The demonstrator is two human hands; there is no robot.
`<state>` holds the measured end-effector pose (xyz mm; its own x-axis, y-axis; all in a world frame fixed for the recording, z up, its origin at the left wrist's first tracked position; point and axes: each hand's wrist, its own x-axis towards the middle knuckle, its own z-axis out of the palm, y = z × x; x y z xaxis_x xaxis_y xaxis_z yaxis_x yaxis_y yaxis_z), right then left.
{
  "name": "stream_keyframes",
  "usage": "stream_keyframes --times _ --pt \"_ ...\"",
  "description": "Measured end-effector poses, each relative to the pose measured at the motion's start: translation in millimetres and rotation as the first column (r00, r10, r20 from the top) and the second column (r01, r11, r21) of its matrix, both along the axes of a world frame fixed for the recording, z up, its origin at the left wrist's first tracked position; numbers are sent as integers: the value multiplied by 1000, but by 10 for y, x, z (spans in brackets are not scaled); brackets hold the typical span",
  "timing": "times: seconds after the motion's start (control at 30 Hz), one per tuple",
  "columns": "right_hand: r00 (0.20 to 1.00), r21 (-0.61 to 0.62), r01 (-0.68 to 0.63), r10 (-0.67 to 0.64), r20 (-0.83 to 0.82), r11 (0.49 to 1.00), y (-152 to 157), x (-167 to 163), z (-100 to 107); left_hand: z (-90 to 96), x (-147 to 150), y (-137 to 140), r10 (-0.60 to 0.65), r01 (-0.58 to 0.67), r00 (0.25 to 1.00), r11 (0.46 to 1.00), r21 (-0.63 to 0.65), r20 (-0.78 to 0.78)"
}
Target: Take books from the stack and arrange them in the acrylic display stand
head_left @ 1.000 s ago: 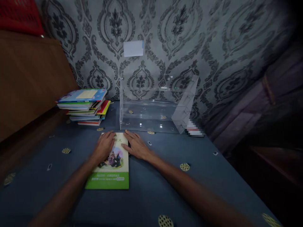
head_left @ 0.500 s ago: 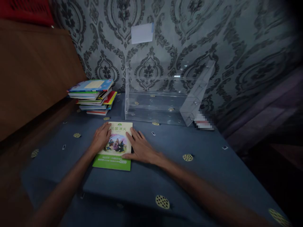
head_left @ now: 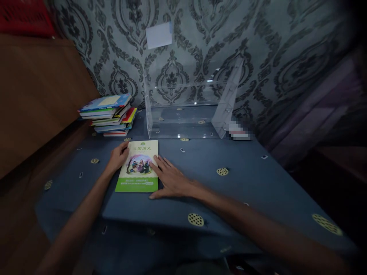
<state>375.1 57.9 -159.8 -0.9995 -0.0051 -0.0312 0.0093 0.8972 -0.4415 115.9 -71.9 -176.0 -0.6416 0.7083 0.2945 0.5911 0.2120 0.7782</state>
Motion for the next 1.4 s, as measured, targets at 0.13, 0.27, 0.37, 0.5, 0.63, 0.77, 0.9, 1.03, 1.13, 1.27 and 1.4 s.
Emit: stream_keyframes --times 0.13,0.27,0.37,0.5,0.63,0.77,0.9,1.03,1.13,1.27,1.4 --pt "1000 -13 14 -14 -20 1000 -6 1 0 41 12 -3 -41 7 960 992 123 276" --pt "1000 -48 3 -4 -18 999 30 6 -20 46 120 25 -9 -115 850 973 202 526" --pt "998 -78 2 -7 -62 997 72 13 -67 71 222 37 -61 -126 727 967 220 684" --pt "992 -118 12 -27 -124 993 95 27 -134 142 321 27 -101 -124 617 967 223 781" --pt "978 -166 108 -135 -159 980 50 22 -178 191 396 34 -119 -172 568 951 259 815" --pt "935 -320 259 -319 -152 911 16 -13 -231 220 485 56 -151 -208 546 928 308 824" --pt "892 -547 212 -389 -230 810 42 -72 -277 250 554 68 -154 -241 543 913 329 825" --pt "885 -903 73 -446 -137 422 30 -143 -254 269 631 90 -106 -311 551 895 321 828" --pt "860 -994 68 -511 14 87 -6 -174 -195 283 758 146 -106 -332 534 886 324 839" --pt "774 -991 91 -620 133 -99 -3 -163 -119 300 961 276 -135 -304 518 894 329 845" --pt "746 -992 75 -654 125 -104 67 -106 -86 325 1080 403 -80 -312 516 909 275 853"
